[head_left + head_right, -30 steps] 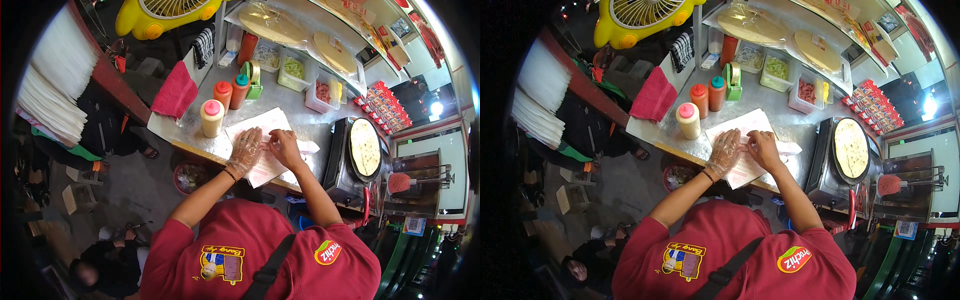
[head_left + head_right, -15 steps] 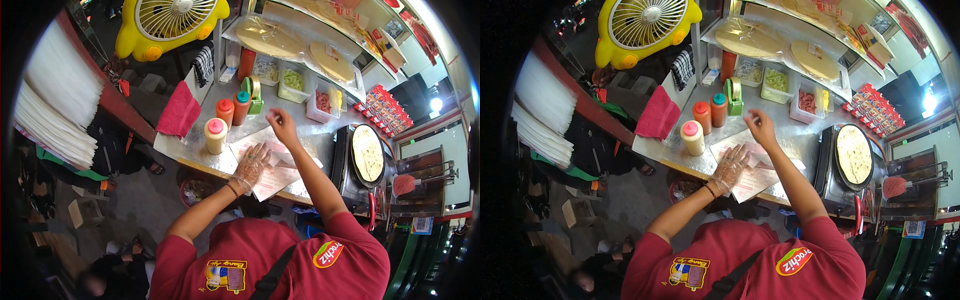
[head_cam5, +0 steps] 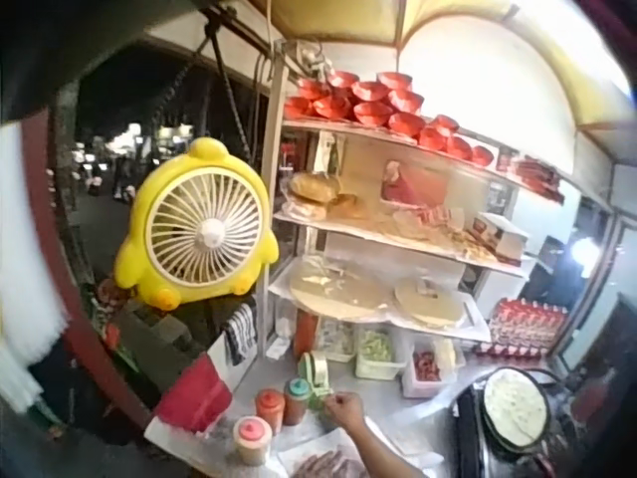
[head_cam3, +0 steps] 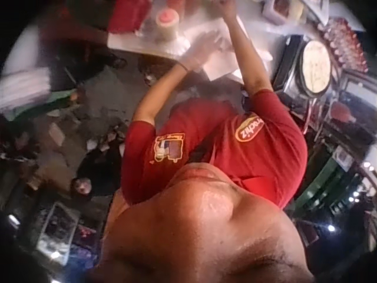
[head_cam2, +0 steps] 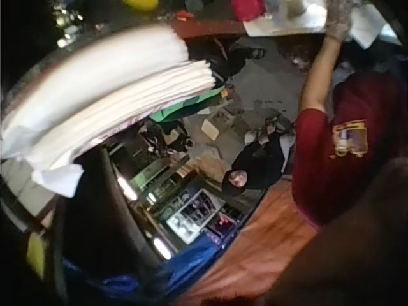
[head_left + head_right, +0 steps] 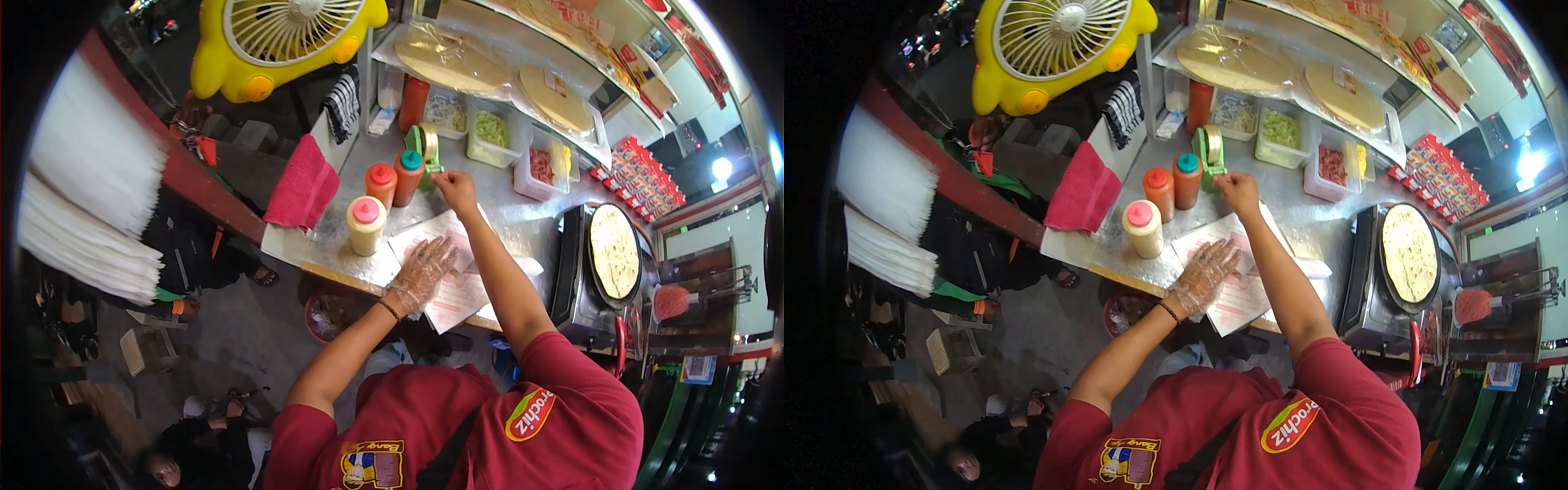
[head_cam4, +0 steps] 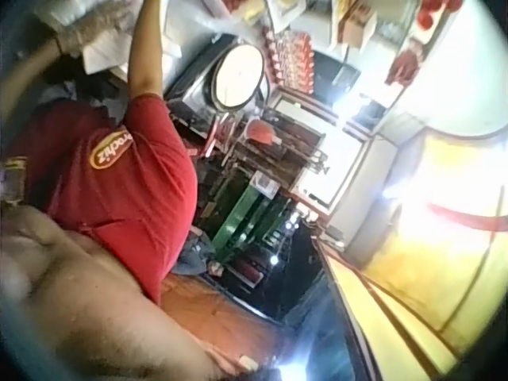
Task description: The person is preparing and assembling kebabs on a street vendor stall.
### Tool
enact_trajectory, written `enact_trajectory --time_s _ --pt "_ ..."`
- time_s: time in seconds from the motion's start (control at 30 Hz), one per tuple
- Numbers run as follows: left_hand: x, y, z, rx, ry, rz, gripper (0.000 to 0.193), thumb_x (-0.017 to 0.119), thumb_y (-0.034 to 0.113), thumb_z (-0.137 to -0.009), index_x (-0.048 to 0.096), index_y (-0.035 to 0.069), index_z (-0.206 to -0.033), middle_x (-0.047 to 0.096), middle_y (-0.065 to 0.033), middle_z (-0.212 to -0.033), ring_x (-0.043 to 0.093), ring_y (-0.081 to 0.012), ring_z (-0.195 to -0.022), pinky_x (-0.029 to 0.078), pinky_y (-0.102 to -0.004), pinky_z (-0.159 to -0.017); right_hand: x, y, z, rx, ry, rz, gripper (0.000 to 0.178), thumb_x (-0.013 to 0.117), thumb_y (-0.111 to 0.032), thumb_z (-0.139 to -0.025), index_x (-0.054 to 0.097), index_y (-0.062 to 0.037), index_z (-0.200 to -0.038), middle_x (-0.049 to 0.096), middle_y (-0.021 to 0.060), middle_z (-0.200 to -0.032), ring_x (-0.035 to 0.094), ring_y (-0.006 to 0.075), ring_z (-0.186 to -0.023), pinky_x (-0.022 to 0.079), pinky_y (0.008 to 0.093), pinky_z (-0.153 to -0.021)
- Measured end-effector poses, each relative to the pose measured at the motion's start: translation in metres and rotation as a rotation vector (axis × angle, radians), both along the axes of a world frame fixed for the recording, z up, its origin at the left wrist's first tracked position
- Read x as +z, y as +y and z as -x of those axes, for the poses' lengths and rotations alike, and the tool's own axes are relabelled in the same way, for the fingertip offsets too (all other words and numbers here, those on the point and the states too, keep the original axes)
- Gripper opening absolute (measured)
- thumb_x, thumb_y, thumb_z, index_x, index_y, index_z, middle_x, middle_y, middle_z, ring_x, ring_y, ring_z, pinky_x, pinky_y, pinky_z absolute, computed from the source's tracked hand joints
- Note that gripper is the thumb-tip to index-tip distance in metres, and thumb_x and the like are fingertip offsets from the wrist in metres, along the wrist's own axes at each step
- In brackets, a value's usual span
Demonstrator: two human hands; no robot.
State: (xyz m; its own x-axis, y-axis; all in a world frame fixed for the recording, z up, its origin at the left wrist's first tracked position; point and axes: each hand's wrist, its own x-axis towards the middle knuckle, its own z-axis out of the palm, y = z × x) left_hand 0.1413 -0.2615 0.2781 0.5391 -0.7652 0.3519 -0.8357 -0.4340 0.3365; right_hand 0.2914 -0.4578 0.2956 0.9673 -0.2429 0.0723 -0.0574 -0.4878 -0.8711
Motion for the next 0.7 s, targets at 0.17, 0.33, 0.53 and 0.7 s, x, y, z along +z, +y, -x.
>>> enact_trajectory --time_s 0.17,0.33,0.53,0.7 --pt "-0.003 0.011 -0.008 -0.006 -0.039 -0.046 0.070 0.057 0.007 -0.088 0.044 0.006 -0.156 0.038 -0.0191 -0.165 0.038 -0.0356 -0.151 0.026 -0.0515 -0.125 0.047 0.002 0.035 0.065 -0.033 0.481 0.025 0.074 -0.029 -0.085 0.079 -0.0039 -0.083 0.072 0.0234 -0.080 0.071 0.0420 -0.075 0.057 0.0493 -0.073" --pt "0.002 0.005 -0.016 0.001 -0.004 -0.079 0.067 0.059 0.014 -0.092 0.043 0.006 -0.157 0.037 -0.0175 -0.166 0.039 -0.0339 -0.150 0.027 -0.0489 -0.126 0.058 -0.038 0.155 0.283 0.189 0.322 0.022 0.070 -0.026 -0.088 0.082 -0.0079 -0.090 0.075 0.0179 -0.083 0.073 0.0343 -0.075 0.056 0.0435 -0.072" --pt "0.003 -0.006 -0.023 -0.035 -0.071 -0.069 0.064 0.056 0.012 -0.092 0.045 0.003 -0.155 0.041 -0.0196 -0.163 0.043 -0.0353 -0.147 0.030 -0.0486 -0.124 0.046 0.002 0.217 -0.061 0.130 0.587 0.026 0.077 -0.030 -0.085 0.072 -0.0051 -0.078 0.071 0.0138 -0.081 0.070 0.0357 -0.075 0.055 0.0459 -0.070" --pt "0.004 0.005 -0.020 -0.024 -0.010 -0.015 0.068 0.056 0.010 -0.088 0.045 0.000 -0.154 0.043 -0.0179 -0.162 0.044 -0.0342 -0.146 0.031 -0.0505 -0.123 0.051 -0.007 0.219 -0.100 -0.047 0.532 0.031 0.083 -0.030 -0.084 0.066 -0.0038 -0.085 0.065 0.0127 -0.075 0.066 0.0325 -0.067 0.052 0.0437 -0.064"
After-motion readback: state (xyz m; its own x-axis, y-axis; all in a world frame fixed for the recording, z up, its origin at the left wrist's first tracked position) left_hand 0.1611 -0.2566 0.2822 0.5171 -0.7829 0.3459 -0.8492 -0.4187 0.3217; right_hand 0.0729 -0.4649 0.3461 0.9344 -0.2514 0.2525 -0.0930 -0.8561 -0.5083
